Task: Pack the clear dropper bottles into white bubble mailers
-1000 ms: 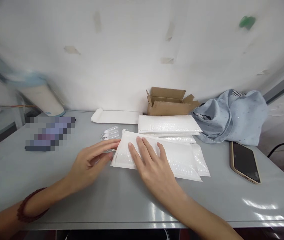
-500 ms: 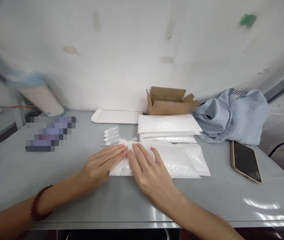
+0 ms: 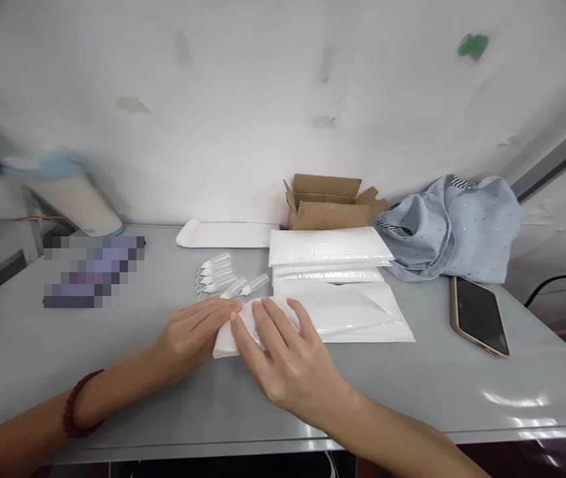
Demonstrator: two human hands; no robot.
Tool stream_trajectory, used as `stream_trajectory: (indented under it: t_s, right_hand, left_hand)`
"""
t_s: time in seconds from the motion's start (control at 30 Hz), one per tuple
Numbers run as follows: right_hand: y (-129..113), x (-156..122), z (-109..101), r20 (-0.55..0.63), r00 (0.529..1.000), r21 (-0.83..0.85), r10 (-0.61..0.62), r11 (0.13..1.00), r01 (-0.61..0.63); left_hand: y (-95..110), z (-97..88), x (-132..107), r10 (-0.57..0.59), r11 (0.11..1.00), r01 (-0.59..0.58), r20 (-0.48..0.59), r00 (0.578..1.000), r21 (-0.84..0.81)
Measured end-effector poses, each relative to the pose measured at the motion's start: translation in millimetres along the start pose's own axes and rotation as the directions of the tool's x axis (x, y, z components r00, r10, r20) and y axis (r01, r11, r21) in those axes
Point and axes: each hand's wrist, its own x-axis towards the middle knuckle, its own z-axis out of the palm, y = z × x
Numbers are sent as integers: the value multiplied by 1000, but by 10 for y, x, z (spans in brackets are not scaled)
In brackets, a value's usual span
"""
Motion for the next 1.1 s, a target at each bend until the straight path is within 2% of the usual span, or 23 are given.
stream_trajectory:
  t_s: [0.07,0.13,0.17,0.2,0.23,0.27,0.33,0.4,0.47,0.5,0.53,0.6,0.7,0.9,1.03,1.1]
  right_hand:
    - [-14,13,-27,-102,993,-31,60,998,-63]
    - [-25,25,-41,-275,952,-82,131,984,-159]
    - [-29,29,-44,-369,916,-99,157,973,-206]
    - [-29,33,-45,-452,875,-108,172,964,-245]
    - [-27,36,-46,-516,838,-106,178,957,-268]
    - [-22,37,-45,-547,818,-98,179,956,-275]
    - [-2,34,-41,-528,829,-75,185,962,-263]
    - [32,24,-23,-408,893,-48,188,973,-227]
    - [72,10,13,-236,952,-1,193,980,-199]
    - [92,3,35,-167,966,24,195,981,-194]
    - [111,-3,58,-117,973,44,199,980,-195]
    - [139,-8,98,-81,973,64,215,976,-210]
    - [157,-4,130,-78,972,74,224,973,-218]
    - [151,0,165,-67,971,98,228,970,-221]
    - [161,-7,213,-46,973,116,226,969,-219]
    - [168,-11,229,-36,974,123,225,968,-219]
  left_hand:
    - [36,-25,41,-90,989,87,-22,996,-122]
    - [74,-65,133,-277,935,276,28,960,-224]
    - [92,-83,199,-395,870,407,99,913,-277]
    - [107,-95,275,-501,774,539,198,842,-333]
    - [120,-97,356,-572,651,654,317,757,-387]
    - [130,-87,437,-595,516,737,437,675,-436]
    - [143,-28,579,-525,267,826,643,557,-497]
    - [147,79,665,-440,71,872,770,463,-484]
    - [145,211,687,-418,-66,903,834,361,-424]
    - [143,275,680,-428,-110,911,847,316,-397]
    - [139,333,667,-442,-140,917,852,280,-374]
    - [131,417,641,-457,-157,924,855,245,-349]
    - [118,452,640,-452,-159,931,863,227,-328]
    - [101,363,671,-476,-150,941,857,200,-303]
    - [114,340,627,-447,-146,973,889,97,-179]
    - [145,334,608,-435,-139,978,897,79,-154]
